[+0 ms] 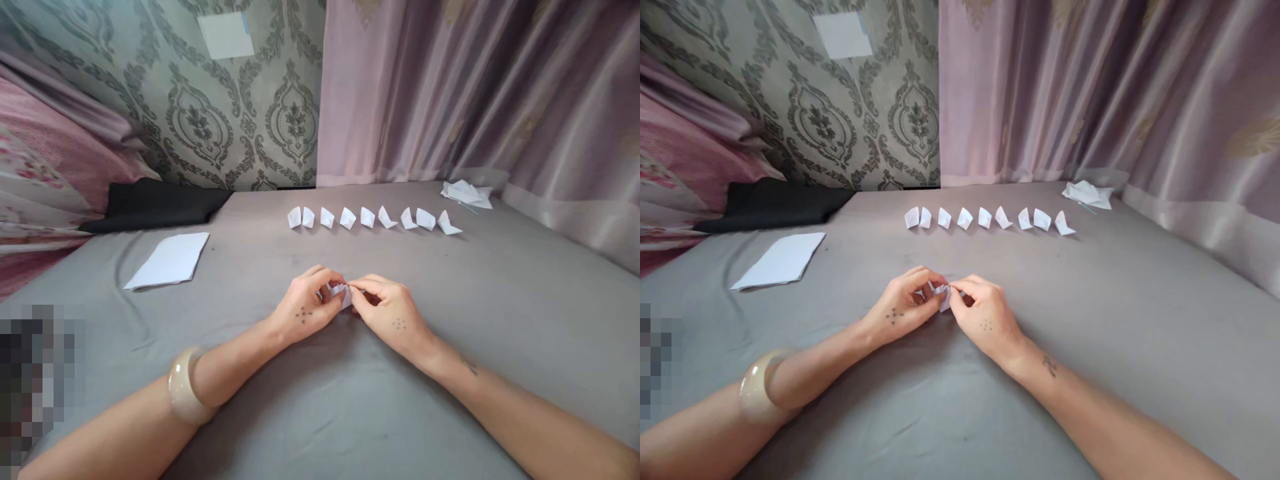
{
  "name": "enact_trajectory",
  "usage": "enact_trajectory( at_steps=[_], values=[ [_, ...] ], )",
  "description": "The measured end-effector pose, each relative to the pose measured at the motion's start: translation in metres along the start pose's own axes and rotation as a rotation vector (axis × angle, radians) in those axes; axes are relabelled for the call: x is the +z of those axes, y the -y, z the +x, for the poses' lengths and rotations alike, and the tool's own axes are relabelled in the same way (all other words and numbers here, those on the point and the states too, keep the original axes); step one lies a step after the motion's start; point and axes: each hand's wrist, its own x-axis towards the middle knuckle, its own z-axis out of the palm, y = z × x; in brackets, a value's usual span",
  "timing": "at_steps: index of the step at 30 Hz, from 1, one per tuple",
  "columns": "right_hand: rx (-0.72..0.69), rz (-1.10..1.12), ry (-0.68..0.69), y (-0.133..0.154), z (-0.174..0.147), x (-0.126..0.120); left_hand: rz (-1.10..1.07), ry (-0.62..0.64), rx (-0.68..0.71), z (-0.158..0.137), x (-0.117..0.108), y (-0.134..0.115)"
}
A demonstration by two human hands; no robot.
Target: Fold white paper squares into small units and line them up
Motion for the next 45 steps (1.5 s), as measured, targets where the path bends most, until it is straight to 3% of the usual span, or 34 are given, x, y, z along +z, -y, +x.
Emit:
enact_trajectory(
  at_steps=[15, 23, 27, 34, 40, 45],
  values=[
    [-0.032, -0.047, -0.004, 0.001, -0.001, -0.002, 0.016, -0.03, -0.057, 0.003, -0.004, 0.001],
    [0.077, 0.055, 0.029, -0.007, -0.001, -0.01, 0.058, 0.051, -0.029, 0.002, -0.006, 0.007],
    [0.084, -0.014, 0.034, -0.009, 0.0, -0.013, 0.095, 0.121, -0.016, -0.001, -0.01, 0.005],
    [-0.222, -0.254, 0.112, -0.015, -0.004, -0.019, 0.236, 0.337, 0.144, -0.005, -0.02, 0.003],
    [-0.418, -0.574, 0.162, -0.016, -0.003, -0.029, 0.345, 0.327, 0.227, -0.001, -0.022, 0.013],
    [-0.485, -0.571, 0.26, -0.013, -0.001, -0.029, 0.418, 0.327, 0.315, -0.001, -0.023, 0.017]
  ],
)
